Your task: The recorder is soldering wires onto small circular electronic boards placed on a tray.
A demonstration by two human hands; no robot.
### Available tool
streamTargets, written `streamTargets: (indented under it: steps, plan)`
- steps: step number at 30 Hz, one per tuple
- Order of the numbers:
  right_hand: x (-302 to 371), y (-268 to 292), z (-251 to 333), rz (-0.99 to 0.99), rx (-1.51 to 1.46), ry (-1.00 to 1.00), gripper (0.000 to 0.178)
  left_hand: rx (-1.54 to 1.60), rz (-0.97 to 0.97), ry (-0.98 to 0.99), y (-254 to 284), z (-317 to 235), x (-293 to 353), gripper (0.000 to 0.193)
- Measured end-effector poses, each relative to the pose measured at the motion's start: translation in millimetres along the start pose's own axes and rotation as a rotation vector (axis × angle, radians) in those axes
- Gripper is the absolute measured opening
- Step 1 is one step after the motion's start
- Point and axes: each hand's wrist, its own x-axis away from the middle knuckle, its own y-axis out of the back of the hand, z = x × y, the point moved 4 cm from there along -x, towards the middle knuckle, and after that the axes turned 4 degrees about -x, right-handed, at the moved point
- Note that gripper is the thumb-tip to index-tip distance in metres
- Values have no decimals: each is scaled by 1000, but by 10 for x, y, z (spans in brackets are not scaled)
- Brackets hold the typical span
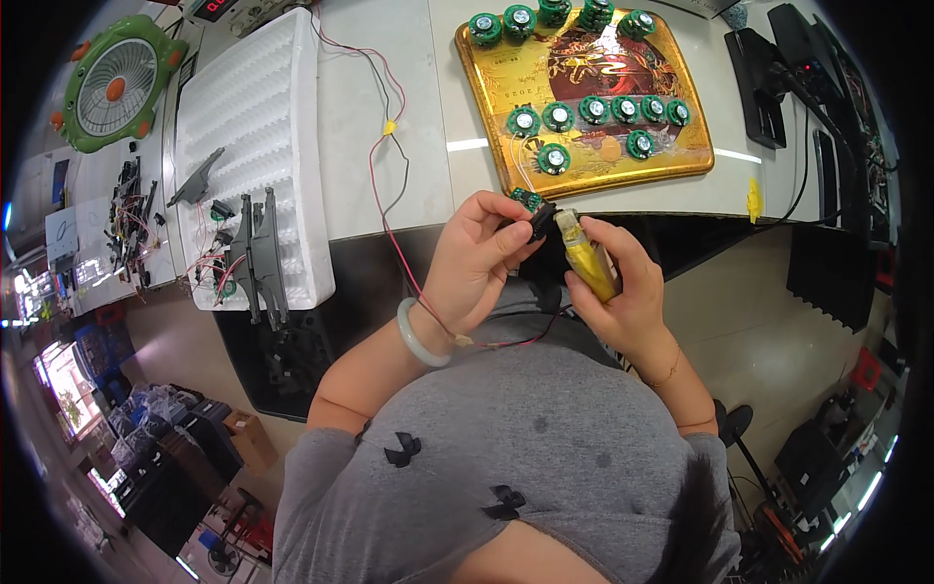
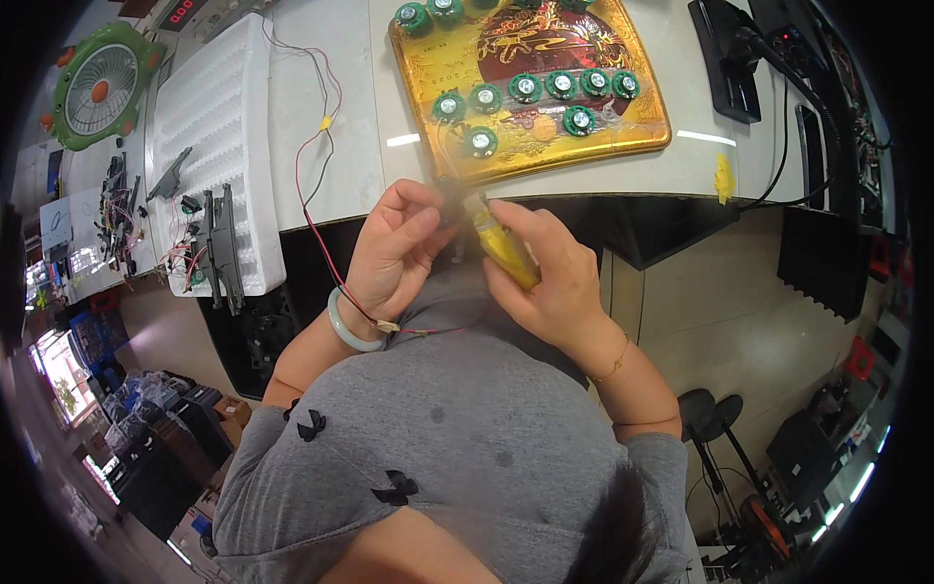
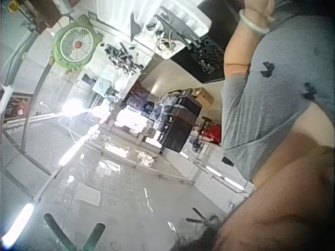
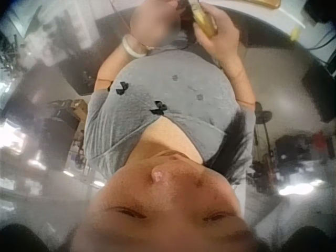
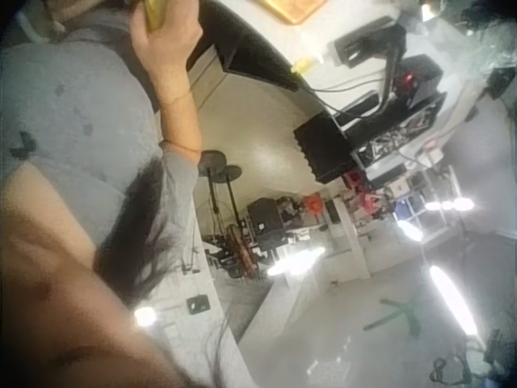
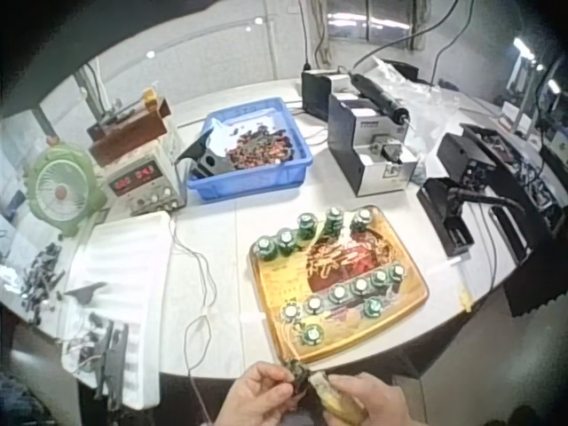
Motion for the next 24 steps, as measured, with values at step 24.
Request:
streamTargets:
  steps: [24]
  plan:
    - [-212, 73, -89, 500, -282, -207, 39, -487, -2, -50, 2, -71, 54, 29]
